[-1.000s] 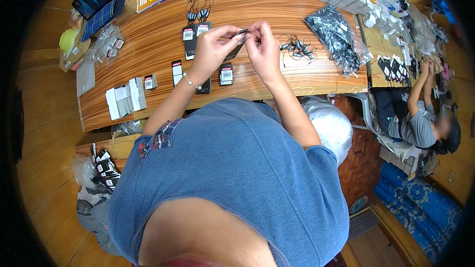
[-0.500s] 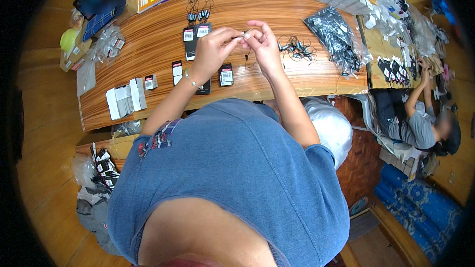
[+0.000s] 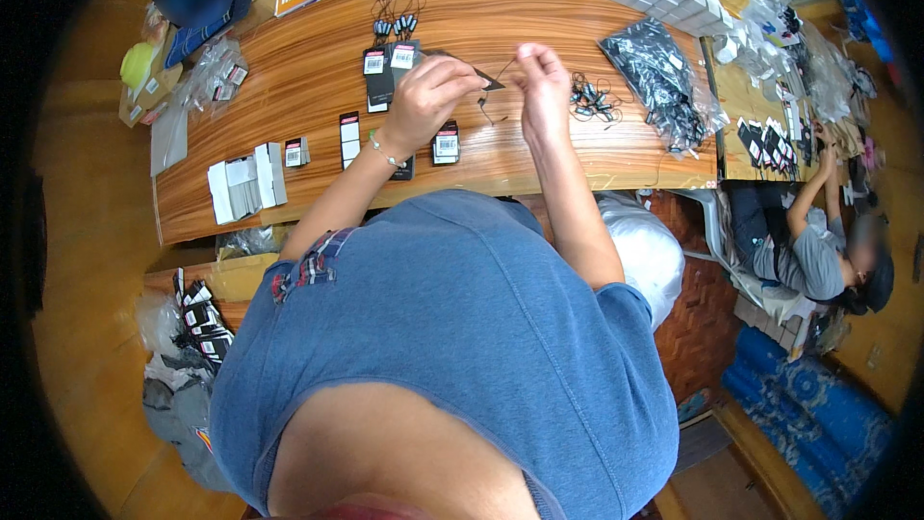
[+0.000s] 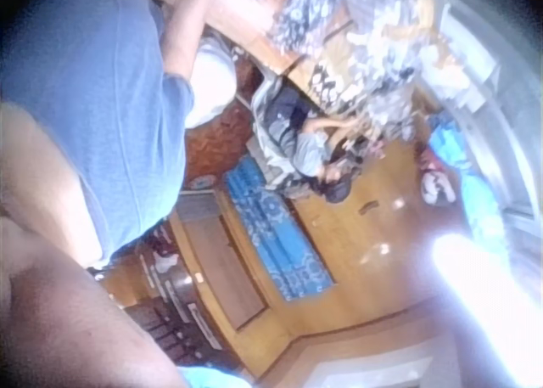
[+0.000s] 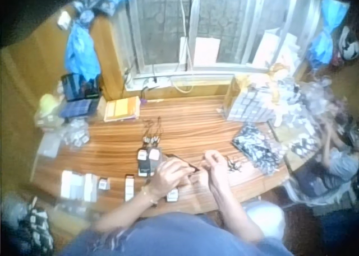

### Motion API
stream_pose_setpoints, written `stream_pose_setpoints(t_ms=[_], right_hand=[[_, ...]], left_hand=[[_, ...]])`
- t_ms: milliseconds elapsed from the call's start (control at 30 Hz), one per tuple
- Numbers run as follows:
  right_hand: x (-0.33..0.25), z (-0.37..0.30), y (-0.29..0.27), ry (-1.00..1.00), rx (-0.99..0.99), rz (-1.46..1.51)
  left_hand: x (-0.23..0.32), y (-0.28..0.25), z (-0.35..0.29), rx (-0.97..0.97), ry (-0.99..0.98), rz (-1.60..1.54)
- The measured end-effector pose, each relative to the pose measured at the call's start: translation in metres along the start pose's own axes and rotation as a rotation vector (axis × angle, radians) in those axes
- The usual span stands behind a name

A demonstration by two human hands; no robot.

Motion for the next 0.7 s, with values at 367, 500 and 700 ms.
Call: stream_pose_setpoints(t_ms=[367, 500, 700], right_hand=[[-0.046, -0.012, 0.019, -0.153, -0.320, -0.035], [-0.044, -0.012, 0.016, -0.067, -0.289, -0.125], [-0.043, -0.008, 0.019, -0.079, -0.274, -0.231]], left_hand=[[-0.087, -0.040, -0.105, -0.444, -0.639, 0.166], [-0.122, -0.062, -0.166, -0.659, -0.683, 0.430], [-0.109, -0.066, -0.175, -0.661, -0.655, 0.464]])
Point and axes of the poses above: each hand's wrist, its own z-axis towards the middle knuckle, its own y-axis out of the palm, x = y × z, the point moved 3 cm from there along z, towards the middle knuckle, and after that the axes turned 14 degrees about z, right-handed, at the moved point
